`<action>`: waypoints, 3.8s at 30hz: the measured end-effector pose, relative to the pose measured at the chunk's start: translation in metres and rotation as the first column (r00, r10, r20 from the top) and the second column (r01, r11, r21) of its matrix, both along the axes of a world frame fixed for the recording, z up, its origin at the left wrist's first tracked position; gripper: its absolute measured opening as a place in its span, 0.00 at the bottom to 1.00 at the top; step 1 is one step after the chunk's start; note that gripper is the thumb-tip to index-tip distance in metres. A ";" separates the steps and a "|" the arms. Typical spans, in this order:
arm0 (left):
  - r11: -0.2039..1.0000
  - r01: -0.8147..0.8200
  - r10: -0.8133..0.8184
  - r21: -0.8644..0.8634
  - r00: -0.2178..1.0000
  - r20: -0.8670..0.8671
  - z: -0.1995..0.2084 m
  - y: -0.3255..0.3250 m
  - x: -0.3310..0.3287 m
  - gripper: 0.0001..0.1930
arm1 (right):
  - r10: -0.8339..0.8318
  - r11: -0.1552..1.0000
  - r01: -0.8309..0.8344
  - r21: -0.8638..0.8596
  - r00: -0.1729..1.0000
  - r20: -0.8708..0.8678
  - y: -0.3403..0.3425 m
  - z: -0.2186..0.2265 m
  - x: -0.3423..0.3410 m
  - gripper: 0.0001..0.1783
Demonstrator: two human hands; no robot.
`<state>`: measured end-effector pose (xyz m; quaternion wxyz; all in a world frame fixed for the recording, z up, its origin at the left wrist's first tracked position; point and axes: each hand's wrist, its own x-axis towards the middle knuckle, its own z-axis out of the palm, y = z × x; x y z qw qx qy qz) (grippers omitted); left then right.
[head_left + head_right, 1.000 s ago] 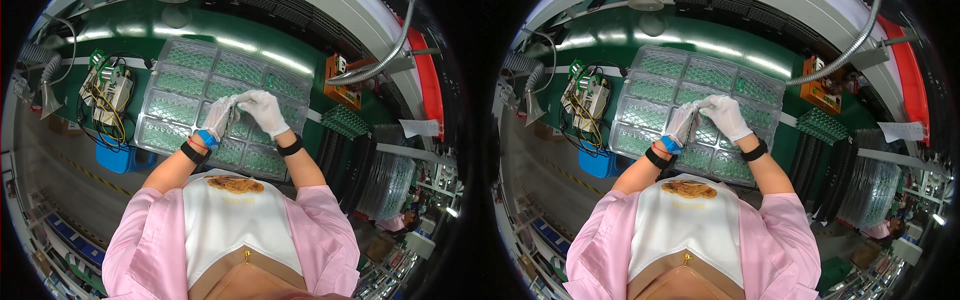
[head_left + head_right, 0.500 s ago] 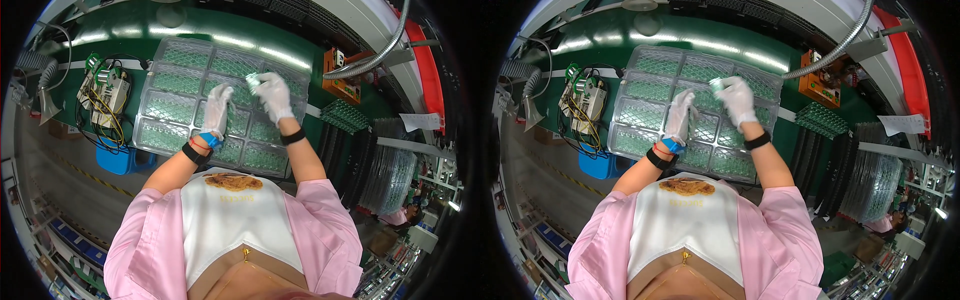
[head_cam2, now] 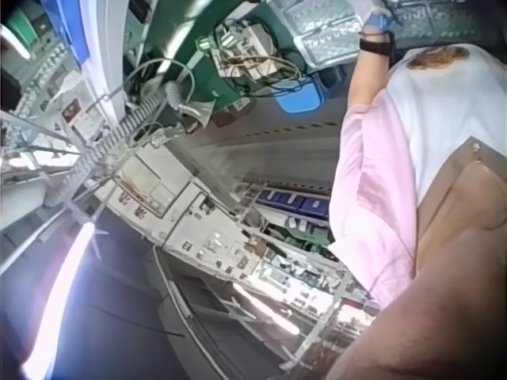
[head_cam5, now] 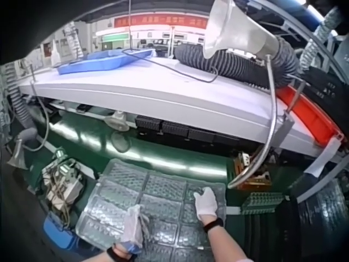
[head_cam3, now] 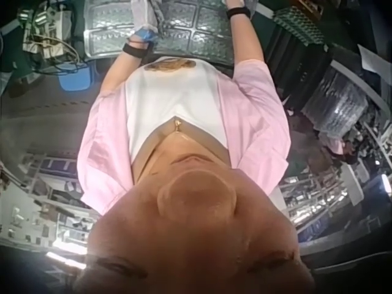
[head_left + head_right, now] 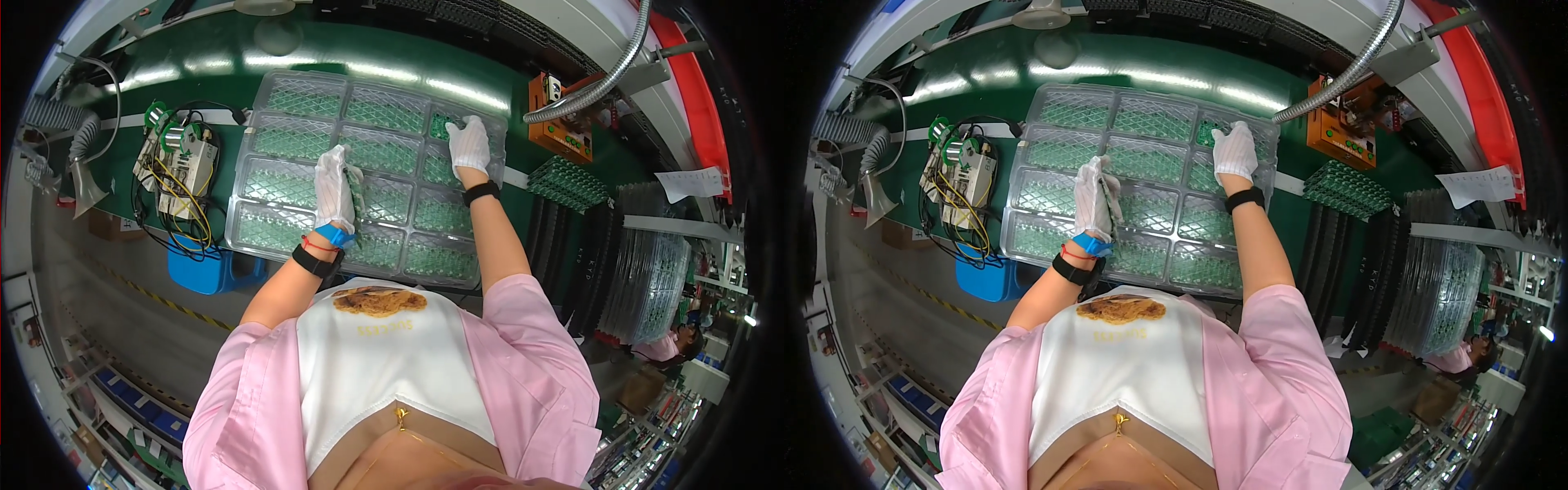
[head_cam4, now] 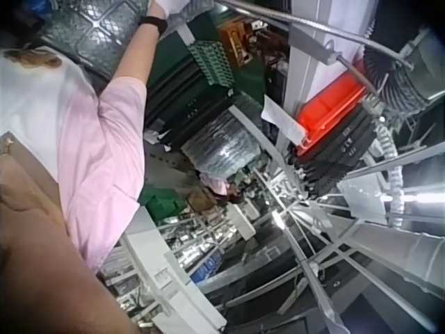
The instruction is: The person picks up a circuit board from a tray, separates it into smaller pieces by hand, and places the pieces into the compartments of another tray. They repeat this process for several boards before stacking the filled tray and starting a new one.
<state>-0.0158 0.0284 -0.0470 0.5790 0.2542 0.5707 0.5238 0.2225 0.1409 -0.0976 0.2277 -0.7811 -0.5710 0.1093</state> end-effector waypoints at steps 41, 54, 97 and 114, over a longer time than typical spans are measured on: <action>0.776 0.606 -0.388 0.176 0.678 -0.624 -0.015 -0.004 0.003 0.17 | -0.051 0.978 -0.070 -0.195 0.832 -0.553 0.014 -0.004 0.045 0.15; 0.832 0.516 -0.287 0.206 0.717 -0.635 0.002 -0.010 0.015 0.25 | 0.479 0.873 -0.484 0.058 0.832 -0.278 -0.043 0.072 -0.008 0.22; 0.633 0.693 -0.170 0.344 0.559 -0.812 0.008 -0.008 0.027 0.10 | 0.956 0.294 -0.933 0.207 0.283 -0.084 -0.075 0.067 -0.009 0.09; 0.926 0.366 -0.342 0.095 0.918 -0.201 -0.037 -0.010 0.003 0.16 | 0.184 0.983 -0.184 -0.019 0.967 0.175 0.023 -0.032 0.090 0.18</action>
